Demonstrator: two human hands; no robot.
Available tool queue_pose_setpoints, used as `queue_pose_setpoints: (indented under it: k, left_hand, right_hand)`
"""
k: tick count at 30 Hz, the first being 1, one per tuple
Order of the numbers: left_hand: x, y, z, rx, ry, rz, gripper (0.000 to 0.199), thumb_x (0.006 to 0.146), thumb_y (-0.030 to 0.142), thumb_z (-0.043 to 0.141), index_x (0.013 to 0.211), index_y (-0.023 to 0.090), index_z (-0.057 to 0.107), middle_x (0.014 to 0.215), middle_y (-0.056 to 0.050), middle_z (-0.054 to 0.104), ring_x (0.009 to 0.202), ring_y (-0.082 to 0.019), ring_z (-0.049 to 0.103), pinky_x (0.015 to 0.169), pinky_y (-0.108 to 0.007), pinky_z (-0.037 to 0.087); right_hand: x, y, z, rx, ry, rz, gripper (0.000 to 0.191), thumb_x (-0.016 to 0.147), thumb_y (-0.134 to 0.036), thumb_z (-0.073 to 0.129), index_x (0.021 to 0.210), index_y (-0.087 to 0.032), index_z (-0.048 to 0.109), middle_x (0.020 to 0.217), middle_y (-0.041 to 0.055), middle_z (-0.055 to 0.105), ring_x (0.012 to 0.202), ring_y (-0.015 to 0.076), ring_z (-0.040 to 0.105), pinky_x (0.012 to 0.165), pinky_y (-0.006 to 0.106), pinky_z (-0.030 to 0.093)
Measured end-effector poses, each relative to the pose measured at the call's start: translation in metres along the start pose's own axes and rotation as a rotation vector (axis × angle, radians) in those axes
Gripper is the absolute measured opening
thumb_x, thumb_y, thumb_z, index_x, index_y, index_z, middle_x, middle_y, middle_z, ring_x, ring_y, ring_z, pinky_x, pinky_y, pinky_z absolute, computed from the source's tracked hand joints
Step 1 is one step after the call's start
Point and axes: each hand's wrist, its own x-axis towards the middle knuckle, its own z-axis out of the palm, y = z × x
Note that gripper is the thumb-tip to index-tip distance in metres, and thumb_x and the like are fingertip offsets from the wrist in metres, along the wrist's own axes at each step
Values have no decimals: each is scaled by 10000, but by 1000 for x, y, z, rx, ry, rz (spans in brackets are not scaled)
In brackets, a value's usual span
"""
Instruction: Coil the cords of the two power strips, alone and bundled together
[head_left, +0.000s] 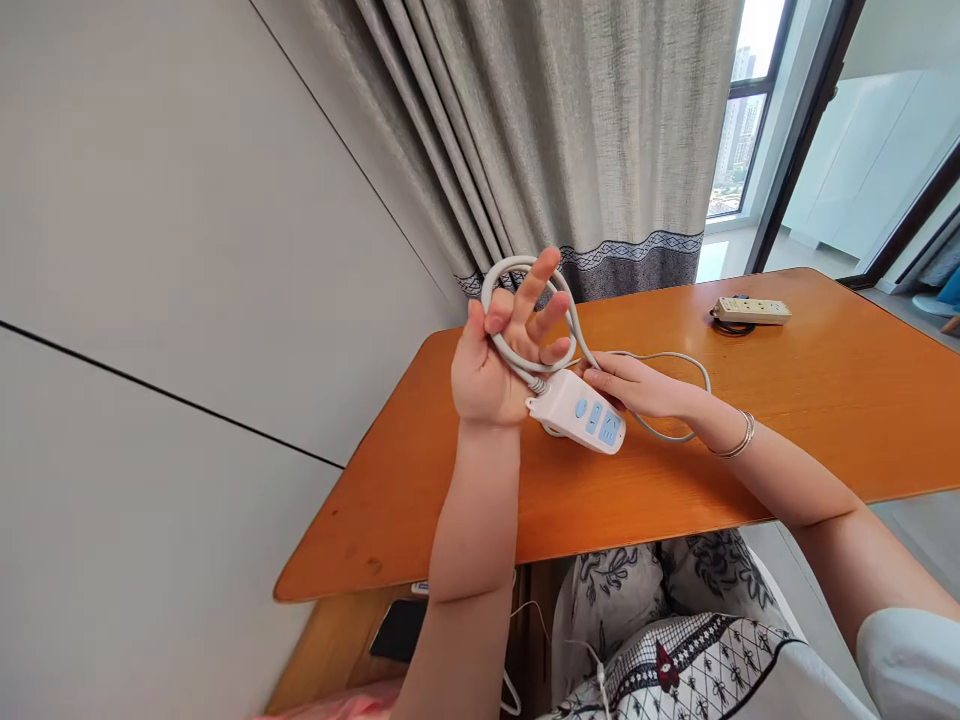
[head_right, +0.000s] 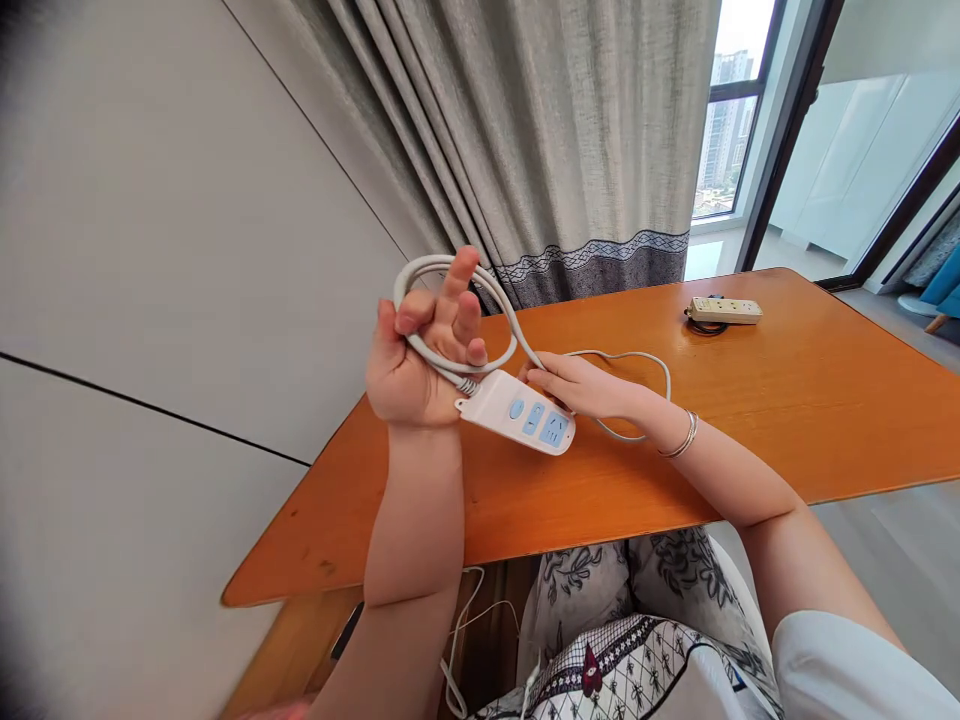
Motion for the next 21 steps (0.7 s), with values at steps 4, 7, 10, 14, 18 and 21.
queue_pose_setpoints:
  k: [4, 7, 10, 14, 18, 21]
  left_hand:
    - [2, -1, -4, 67, 6, 66, 360, 1042, 485, 349, 854, 221, 506, 1489, -41, 546, 1400, -328, 544, 948, -487, 615]
    - [-1, -1, -5, 93, -40, 120, 359, 1020, 512, 413, 825, 222, 495, 1521, -34, 524, 1493, -342, 428, 1089, -574, 514]
    - [0, 1, -8, 104, -137, 200, 392, 980, 530, 507, 746, 218, 464, 1527, 7, 537, 1538, -336, 351, 1190, -628, 378]
    - [8, 0, -17, 170, -186, 284, 434, 935, 521, 603, 681, 204, 450, 1573, 46, 499, 1561, -326, 305, 1244, -636, 245]
    - [20, -6, -30, 250, -64, 323, 427, 920, 536, 627, 686, 202, 499, 1590, 22, 480, 1560, -299, 317, 1234, -599, 276]
    - [25, -9, -37, 257, -47, 305, 430, 910, 538, 641, 681, 199, 508, 1581, 12, 494, 1527, -295, 386, 1211, -565, 340]
  right_hand:
    - [-2, -10, -4, -321, 23, 52, 264, 1023, -243, 398, 1250, -182, 518, 924, 43, 671, 728, 148, 601, 720, 290, 477]
    - [-4, -9, -8, -550, -41, 144, 387, 1012, -217, 421, 1394, -159, 451, 998, 98, 725, 868, 209, 666, 797, 326, 473]
    - [-7, -6, -12, -672, -139, 248, 450, 1019, -261, 449, 1447, -129, 410, 1114, 170, 743, 978, 263, 696, 805, 338, 470]
    - [-11, -13, -17, -836, -152, 378, 391, 1011, -199, 404, 1381, -94, 470, 1101, 216, 746, 911, 278, 713, 680, 321, 428]
    - [-15, -24, -16, -1093, 81, 379, 476, 978, -106, 407, 1449, -136, 464, 1031, 181, 747, 787, 233, 694, 580, 302, 330]
    - [-18, -32, -8, -1183, 180, 274, 327, 1001, -163, 436, 1250, -196, 646, 976, 134, 742, 686, 188, 628, 544, 311, 235]
